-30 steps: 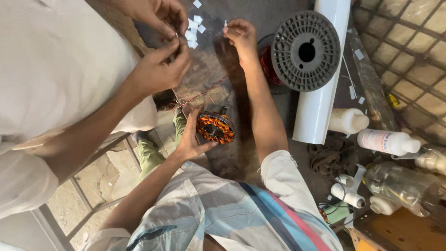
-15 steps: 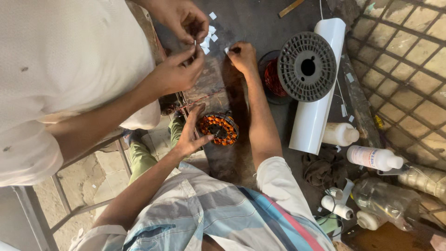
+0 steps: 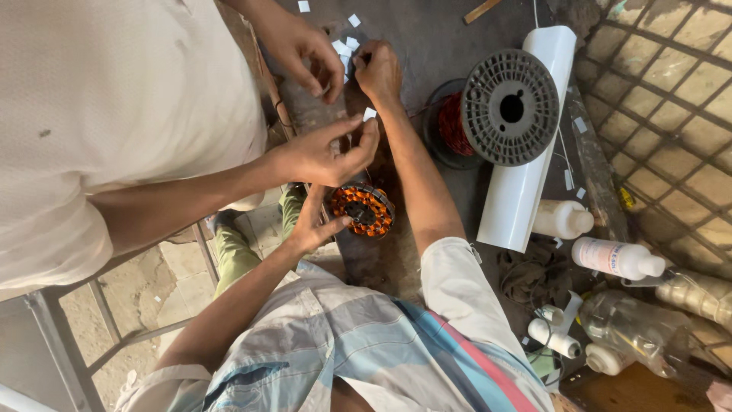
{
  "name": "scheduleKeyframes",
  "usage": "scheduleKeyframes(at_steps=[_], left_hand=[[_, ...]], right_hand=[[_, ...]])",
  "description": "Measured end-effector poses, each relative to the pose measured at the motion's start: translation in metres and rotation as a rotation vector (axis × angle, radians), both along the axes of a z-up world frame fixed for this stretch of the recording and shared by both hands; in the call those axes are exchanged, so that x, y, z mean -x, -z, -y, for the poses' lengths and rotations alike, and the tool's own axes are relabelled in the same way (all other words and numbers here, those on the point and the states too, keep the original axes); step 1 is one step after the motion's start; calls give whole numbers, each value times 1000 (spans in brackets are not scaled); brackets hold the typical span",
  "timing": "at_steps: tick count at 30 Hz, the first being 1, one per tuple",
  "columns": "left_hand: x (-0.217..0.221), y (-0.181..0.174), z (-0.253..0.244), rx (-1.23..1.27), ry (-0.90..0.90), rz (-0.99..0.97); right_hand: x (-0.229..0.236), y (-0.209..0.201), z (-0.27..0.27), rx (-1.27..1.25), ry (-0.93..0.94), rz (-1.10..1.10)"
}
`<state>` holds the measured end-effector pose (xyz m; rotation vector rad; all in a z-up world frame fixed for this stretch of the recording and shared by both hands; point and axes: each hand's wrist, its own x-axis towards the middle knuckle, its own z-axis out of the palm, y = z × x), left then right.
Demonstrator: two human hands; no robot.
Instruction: The person inserts small white rectangular pieces into the slots of a copper-wound stator core. They repeatedly pick up the pieces and press them into place while holding the stator with the other hand. The task continues throughout the clip with the same repetitive insertion action.
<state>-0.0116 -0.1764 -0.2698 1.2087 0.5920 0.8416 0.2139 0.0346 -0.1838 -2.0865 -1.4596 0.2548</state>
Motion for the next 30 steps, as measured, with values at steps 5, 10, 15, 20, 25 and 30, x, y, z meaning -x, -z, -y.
scheduleKeyframes(at_steps=[5, 10, 15, 20, 25, 30], left_hand=[[-1, 7, -8, 33, -28, 61], [5, -26, -13, -31, -64, -92], [38, -114, -7, -392, -64, -517], [63, -195, -14, -446, 305, -318], [34, -212, -52, 84, 211, 72], [8, -202, -64, 85, 103, 215]], right_hand=[[-5, 12, -9, -105, -45, 52], [-19, 20, -23, 194, 24, -4], [-45, -15, 28, -64, 12, -1070], [-34, -69, 140, -313, -236, -1548], [6, -117, 202, -452, -358, -1677], [28, -130, 222, -417, -450, -1724]])
